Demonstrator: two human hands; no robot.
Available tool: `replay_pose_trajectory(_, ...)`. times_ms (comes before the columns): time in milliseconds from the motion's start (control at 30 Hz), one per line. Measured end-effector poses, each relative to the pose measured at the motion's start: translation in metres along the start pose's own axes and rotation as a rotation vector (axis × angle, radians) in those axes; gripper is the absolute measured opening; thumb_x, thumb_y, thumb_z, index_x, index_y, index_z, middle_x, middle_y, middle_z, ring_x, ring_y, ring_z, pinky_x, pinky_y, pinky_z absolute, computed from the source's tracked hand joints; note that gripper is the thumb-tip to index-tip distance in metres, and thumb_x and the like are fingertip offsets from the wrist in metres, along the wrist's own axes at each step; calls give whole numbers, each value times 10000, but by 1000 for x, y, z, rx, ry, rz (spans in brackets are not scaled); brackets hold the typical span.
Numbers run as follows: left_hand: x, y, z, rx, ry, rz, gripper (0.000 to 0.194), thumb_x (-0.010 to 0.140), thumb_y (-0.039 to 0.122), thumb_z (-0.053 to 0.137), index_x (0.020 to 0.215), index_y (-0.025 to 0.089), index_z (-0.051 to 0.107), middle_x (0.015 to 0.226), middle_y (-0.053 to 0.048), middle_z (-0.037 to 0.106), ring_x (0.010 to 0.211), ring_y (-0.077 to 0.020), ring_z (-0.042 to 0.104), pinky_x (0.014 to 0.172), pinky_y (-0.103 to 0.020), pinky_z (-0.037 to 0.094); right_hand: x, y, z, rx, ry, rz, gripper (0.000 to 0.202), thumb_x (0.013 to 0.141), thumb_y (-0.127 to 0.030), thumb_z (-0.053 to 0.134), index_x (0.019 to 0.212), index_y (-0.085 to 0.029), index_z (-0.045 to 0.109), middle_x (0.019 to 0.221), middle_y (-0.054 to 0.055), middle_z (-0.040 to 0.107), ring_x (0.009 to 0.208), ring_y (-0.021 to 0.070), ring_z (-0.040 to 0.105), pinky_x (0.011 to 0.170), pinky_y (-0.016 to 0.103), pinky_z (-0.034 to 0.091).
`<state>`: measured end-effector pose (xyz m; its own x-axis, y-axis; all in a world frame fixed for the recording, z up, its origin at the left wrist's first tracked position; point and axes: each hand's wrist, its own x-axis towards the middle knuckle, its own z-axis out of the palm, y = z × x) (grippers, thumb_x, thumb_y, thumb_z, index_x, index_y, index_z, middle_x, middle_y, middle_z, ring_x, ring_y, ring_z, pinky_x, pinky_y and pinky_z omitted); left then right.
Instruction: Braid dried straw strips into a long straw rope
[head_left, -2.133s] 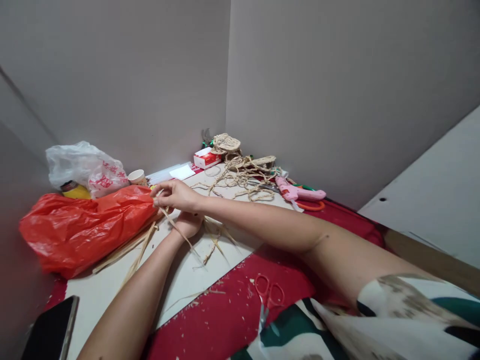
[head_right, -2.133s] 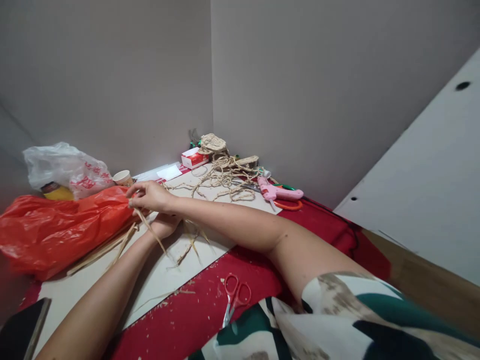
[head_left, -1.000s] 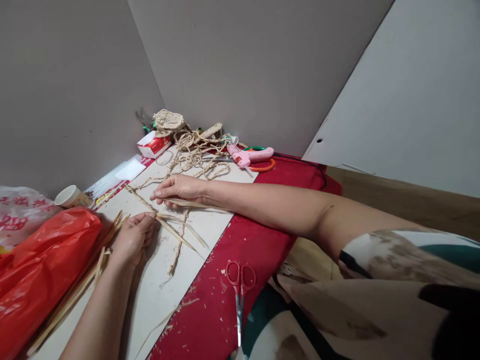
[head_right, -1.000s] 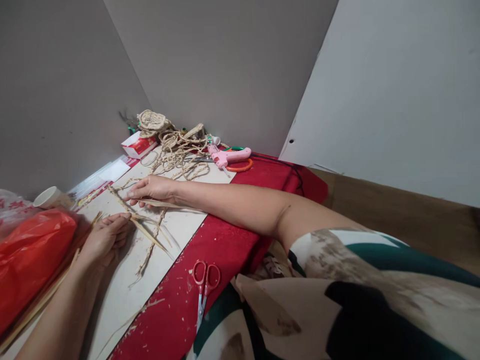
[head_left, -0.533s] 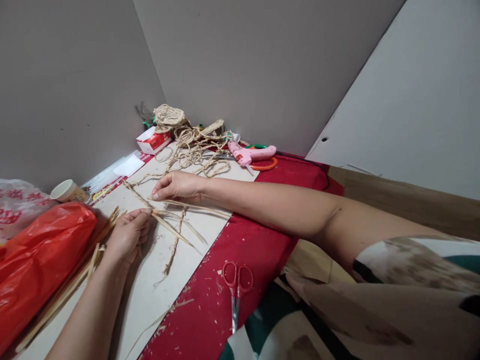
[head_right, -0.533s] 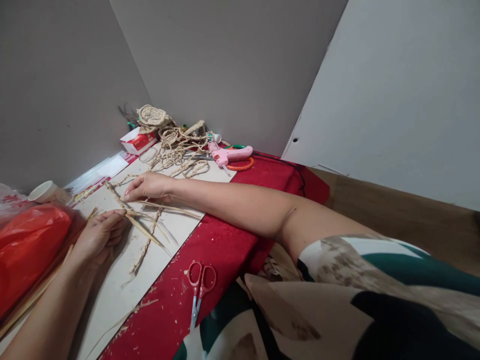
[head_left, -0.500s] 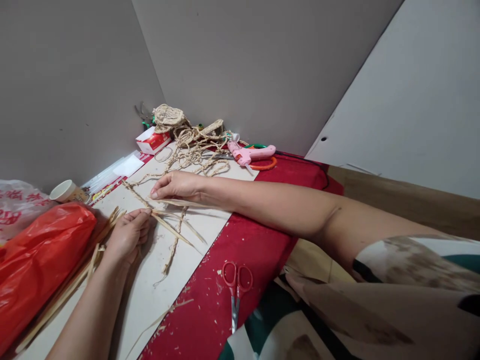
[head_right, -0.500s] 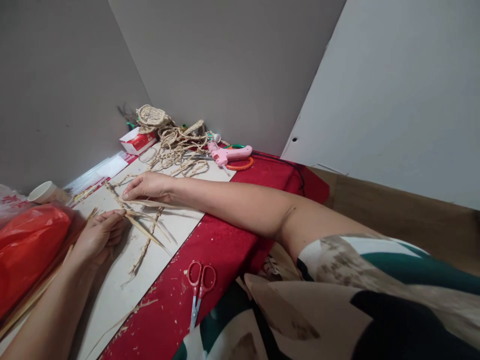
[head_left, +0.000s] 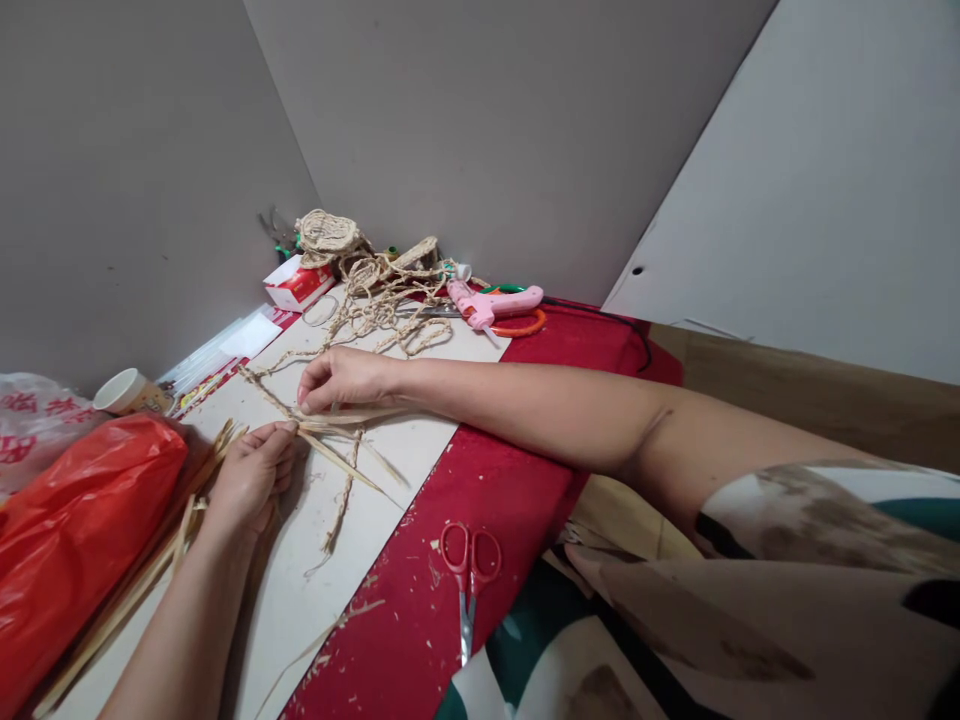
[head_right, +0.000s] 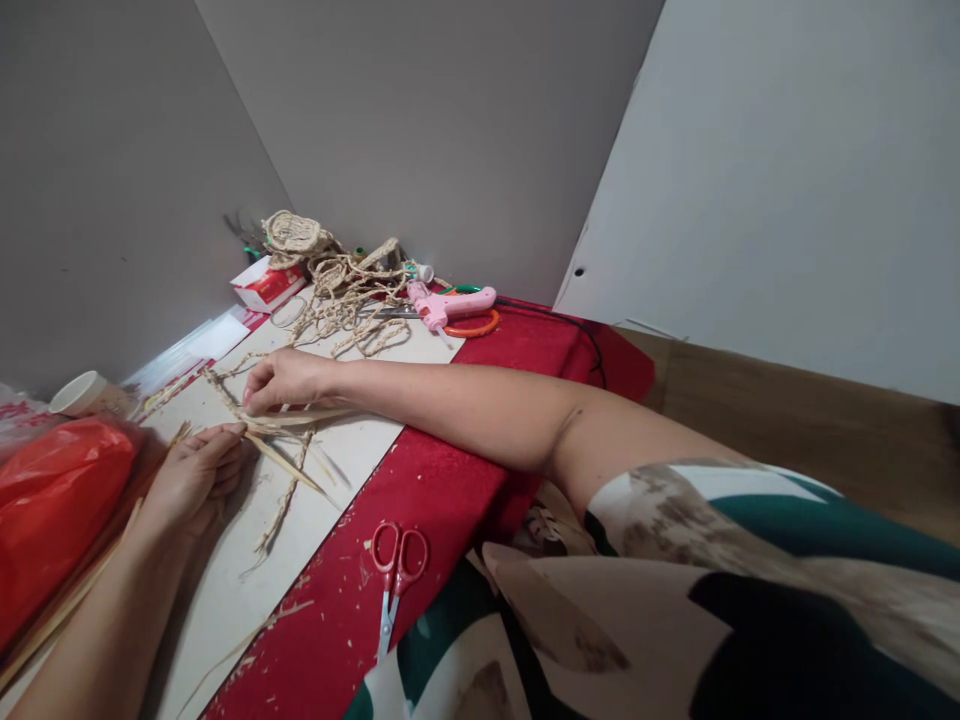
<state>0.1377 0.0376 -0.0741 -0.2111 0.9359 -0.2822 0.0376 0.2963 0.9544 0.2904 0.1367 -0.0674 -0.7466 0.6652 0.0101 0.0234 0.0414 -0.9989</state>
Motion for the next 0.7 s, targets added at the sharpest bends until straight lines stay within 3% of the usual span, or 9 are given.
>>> replay_pose_trajectory(167, 2, -4, 0, -9, 37, 24, 261, 675, 299, 669, 612, 175, 449, 439, 115, 238, 336, -15, 165, 317, -124, 116, -5, -6, 4, 81, -88, 33, 88, 681, -165, 662, 700, -123, 587, 533, -47, 544, 461, 49, 470, 422, 155, 363)
replay_pose_trajectory(300, 5, -7, 1, -22, 98, 66, 231, 676, 295, 648, 592, 168, 474, 428, 90, 355, 316, -14, 192, 313, -145, 121, -8, -2, 12, 29, -113, 38, 76, 700, -137, 618, 688, -126, 544, 506, -45, 548, 446, 57, 491, 379, 139, 359)
replay_pose_trajectory(433, 3, -9, 6, -54, 159, 74, 219, 654, 280, 661, 586, 175, 481, 388, 104, 319, 305, -24, 206, 319, -157, 134, -13, 4, 25, -42, -126, 62, 71, 725, -117, 564, 703, -145, 502, 461, -55, 529, 386, 66, 468, 361, 158, 379)
replay_pose_trajectory(700, 3, -16, 13, 22, 228, 223, 93, 667, 236, 619, 655, 150, 587, 457, 67, 502, 389, -50, 399, 402, -157, 295, -15, 13, 44, -317, -6, -168, 56, 688, -74, 527, 694, -126, 546, 527, -27, 548, 488, 76, 526, 473, 163, 392)
